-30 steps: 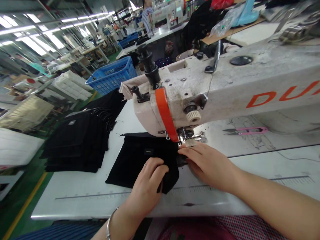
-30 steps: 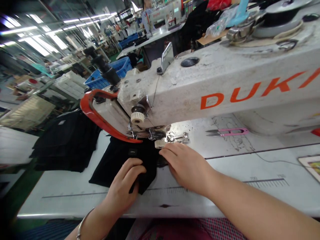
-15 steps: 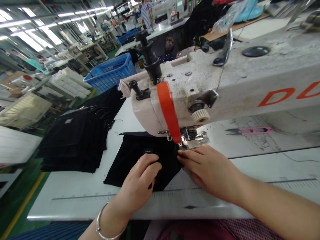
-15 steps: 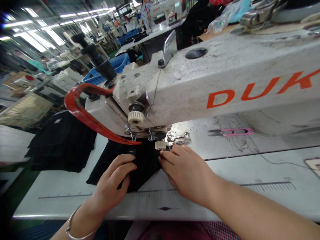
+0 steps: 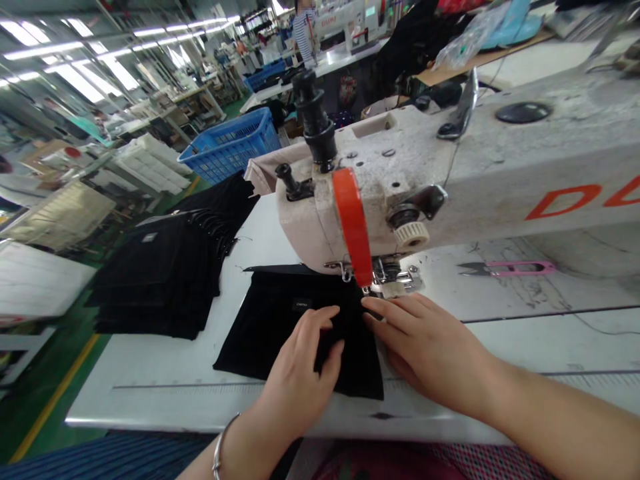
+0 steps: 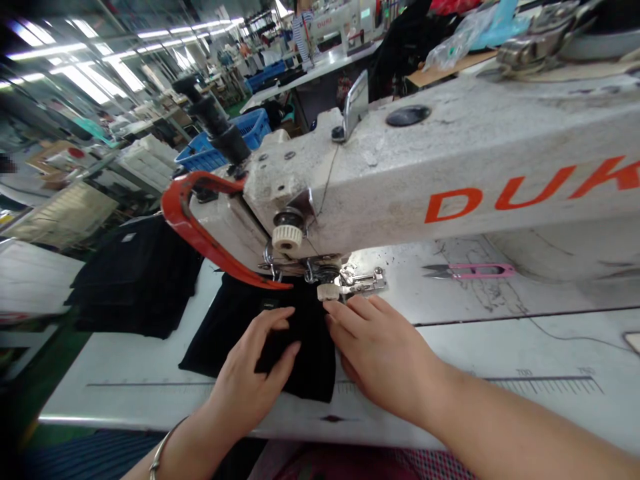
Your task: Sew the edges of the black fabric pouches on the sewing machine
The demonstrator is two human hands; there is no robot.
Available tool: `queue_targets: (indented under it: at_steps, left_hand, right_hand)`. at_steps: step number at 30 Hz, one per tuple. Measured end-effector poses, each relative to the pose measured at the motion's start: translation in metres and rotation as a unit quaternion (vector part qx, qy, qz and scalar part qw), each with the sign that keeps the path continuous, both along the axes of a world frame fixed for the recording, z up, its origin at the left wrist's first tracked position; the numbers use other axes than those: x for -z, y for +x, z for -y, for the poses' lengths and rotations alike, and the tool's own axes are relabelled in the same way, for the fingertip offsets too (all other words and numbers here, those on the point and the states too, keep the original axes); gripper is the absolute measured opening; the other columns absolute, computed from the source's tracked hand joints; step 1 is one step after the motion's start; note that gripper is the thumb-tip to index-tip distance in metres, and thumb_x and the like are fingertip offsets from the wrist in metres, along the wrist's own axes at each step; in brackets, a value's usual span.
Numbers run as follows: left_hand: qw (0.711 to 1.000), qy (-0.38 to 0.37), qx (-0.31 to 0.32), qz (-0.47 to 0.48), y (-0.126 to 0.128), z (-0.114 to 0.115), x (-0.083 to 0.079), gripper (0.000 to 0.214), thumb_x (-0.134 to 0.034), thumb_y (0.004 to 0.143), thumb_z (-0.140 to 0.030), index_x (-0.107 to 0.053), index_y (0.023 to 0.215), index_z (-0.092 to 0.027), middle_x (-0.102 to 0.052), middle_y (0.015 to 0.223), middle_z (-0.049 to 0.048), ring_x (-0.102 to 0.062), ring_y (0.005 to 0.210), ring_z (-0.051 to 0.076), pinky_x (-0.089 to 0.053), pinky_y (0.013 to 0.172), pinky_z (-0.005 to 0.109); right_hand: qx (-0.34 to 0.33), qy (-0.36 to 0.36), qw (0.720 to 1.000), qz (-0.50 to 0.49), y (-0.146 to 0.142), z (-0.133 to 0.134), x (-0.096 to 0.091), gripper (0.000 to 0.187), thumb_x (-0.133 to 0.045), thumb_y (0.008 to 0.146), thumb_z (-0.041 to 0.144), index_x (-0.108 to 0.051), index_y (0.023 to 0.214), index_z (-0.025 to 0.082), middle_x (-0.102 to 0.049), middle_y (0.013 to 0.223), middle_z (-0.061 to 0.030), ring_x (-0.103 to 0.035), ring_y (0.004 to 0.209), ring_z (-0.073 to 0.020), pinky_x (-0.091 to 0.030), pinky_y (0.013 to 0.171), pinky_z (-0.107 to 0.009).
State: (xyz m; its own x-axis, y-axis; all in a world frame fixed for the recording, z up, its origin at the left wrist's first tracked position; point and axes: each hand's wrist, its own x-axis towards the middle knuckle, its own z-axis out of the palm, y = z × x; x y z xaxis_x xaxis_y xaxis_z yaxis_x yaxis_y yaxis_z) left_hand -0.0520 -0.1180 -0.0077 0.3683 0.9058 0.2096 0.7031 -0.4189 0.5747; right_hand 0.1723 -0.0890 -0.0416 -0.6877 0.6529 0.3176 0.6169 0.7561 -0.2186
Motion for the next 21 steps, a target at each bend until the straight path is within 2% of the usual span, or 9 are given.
queue_targets:
  at_steps: [2, 4, 8, 12, 16, 21]
  left_hand:
    - [0.999, -0.017, -0.025, 0.017, 0.002, 0.001, 0.0, 0.02, -0.052, 0.09, -0.006, -0.055, 0.105, -0.019, -0.054, 0.095, 0.0041, -0.055, 0.089, 0.016, -0.048, 0.081, 0.031]
    - [1.0, -0.015, -0.004, 0.023, 0.002, -0.001, -0.003, 0.014, -0.051, 0.09, -0.006, -0.056, 0.094, -0.018, -0.052, 0.094, 0.0044, -0.054, 0.091, 0.017, -0.048, 0.081, 0.032]
    - [0.999, -0.006, 0.03, 0.035, 0.002, -0.011, -0.014, 0.014, -0.049, 0.089, -0.004, -0.053, 0.093, -0.018, -0.052, 0.121, 0.0089, -0.049, 0.119, 0.021, -0.043, 0.102, 0.038]
    - [0.996, -0.029, 0.083, 0.033, 0.004, -0.02, -0.02, 0.018, -0.044, 0.09, -0.003, -0.05, 0.099, -0.017, -0.053, 0.133, 0.0104, -0.047, 0.129, 0.02, -0.042, 0.11, 0.039]
    - [0.988, -0.022, 0.149, -0.032, 0.008, -0.023, -0.025, 0.027, -0.041, 0.09, -0.004, -0.05, 0.113, -0.014, -0.054, 0.136, 0.0146, -0.044, 0.134, 0.021, -0.043, 0.113, 0.042]
    - [0.985, -0.015, 0.158, -0.07, 0.011, -0.024, -0.029, 0.034, -0.04, 0.092, -0.006, -0.047, 0.125, -0.009, -0.054, 0.136, 0.0166, -0.047, 0.132, 0.019, -0.046, 0.111, 0.036]
  right_hand:
    - [-0.007, 0.003, 1.0, 0.005, 0.0, 0.0, 0.001, 0.038, -0.045, 0.089, 0.012, -0.059, 0.124, 0.011, -0.052, 0.139, -0.011, -0.055, 0.106, -0.0273, -0.051, 0.085, -0.046]
    - [-0.015, 0.006, 1.0, 0.016, 0.001, 0.002, 0.001, 0.038, -0.044, 0.089, 0.011, -0.059, 0.124, 0.011, -0.051, 0.14, -0.0105, -0.054, 0.107, -0.0274, -0.051, 0.087, -0.046]
    - [-0.034, 0.009, 0.999, 0.034, 0.004, 0.003, 0.003, 0.037, -0.046, 0.089, 0.012, -0.059, 0.124, 0.009, -0.046, 0.145, -0.0118, -0.053, 0.111, -0.0279, -0.052, 0.088, -0.046]
    - [-0.043, -0.003, 0.999, 0.023, 0.005, 0.002, 0.003, 0.034, -0.047, 0.089, 0.013, -0.062, 0.12, 0.011, -0.053, 0.139, -0.0093, -0.052, 0.115, -0.0287, -0.051, 0.092, -0.048]
    - [-0.042, -0.021, 0.999, 0.016, 0.006, 0.001, 0.002, 0.039, -0.046, 0.089, 0.013, -0.058, 0.126, 0.011, -0.056, 0.137, -0.0083, -0.052, 0.114, -0.0287, -0.051, 0.092, -0.049]
    - [-0.055, -0.031, 0.998, -0.003, 0.009, -0.001, 0.0, 0.036, -0.047, 0.089, 0.011, -0.062, 0.121, 0.015, -0.058, 0.134, -0.0068, -0.054, 0.113, -0.0292, -0.051, 0.089, -0.051]
